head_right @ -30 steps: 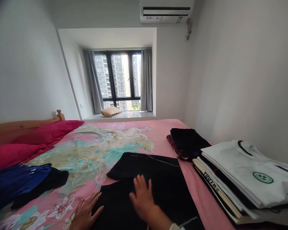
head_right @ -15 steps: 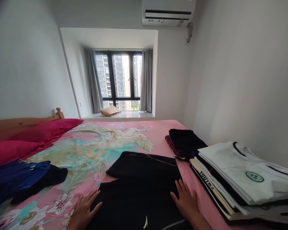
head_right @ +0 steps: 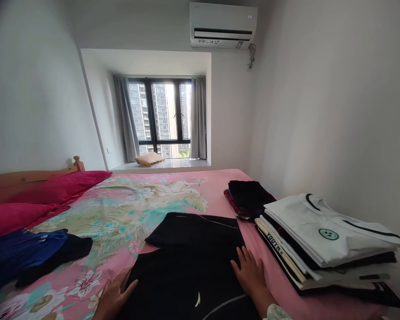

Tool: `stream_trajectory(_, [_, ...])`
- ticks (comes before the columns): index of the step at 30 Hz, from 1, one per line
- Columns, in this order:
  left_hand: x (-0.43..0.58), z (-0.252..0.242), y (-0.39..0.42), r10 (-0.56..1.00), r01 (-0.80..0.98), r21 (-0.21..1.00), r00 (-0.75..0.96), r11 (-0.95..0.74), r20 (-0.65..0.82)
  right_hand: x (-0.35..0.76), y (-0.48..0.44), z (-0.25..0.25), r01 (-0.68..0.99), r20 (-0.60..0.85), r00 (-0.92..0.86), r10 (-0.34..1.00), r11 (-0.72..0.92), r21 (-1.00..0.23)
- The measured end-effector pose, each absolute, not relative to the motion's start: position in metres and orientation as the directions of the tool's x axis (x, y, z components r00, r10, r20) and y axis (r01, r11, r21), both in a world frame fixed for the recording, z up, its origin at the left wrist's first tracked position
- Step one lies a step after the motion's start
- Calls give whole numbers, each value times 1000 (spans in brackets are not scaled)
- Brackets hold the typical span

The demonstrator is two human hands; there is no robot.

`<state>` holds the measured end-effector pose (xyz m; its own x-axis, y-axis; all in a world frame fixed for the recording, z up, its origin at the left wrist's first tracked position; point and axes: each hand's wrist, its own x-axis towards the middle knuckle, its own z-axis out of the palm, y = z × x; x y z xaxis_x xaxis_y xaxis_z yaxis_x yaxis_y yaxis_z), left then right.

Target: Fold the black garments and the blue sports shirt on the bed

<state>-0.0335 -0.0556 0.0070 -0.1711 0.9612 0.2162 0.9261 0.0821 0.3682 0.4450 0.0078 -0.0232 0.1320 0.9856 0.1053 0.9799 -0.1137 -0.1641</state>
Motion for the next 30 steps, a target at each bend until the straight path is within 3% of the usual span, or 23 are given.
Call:
stream_trajectory(7, [-34, -3, -72, 952, 844, 531, -224, 82, 209, 446, 6, -22, 973, -3, 133, 991, -131, -190])
stream_trajectory(11, [-29, -1, -86, 941, 834, 549, -225, 52, 254, 440, -7, -11, 965, -43, 147, 988, -153, -215])
stream_trajectory(14, [-23, 11, -96, 961, 876, 480, -169, 44, 221, 423, -31, 5, 966, 27, 140, 990, -130, -224])
stream_trajectory(18, [-10, 29, -100, 972, 943, 317, -165, 105, 167, 386, -69, 25, 963, 107, -69, 992, 94, -251])
stream_trajectory(21, [13, 35, -100, 966, 952, 266, -200, 152, 163, 354, -90, 34, 933, 90, -172, 981, 191, -305])
stream_trajectory(25, [64, 34, -103, 981, 986, 159, -69, 40, 182, 310, -100, 33, 883, 110, -255, 961, 277, -378])
stream_trajectory(30, [94, 22, -110, 998, 998, 59, -31, 27, 56, 311, -97, 16, 833, 129, -397, 909, 416, -365])
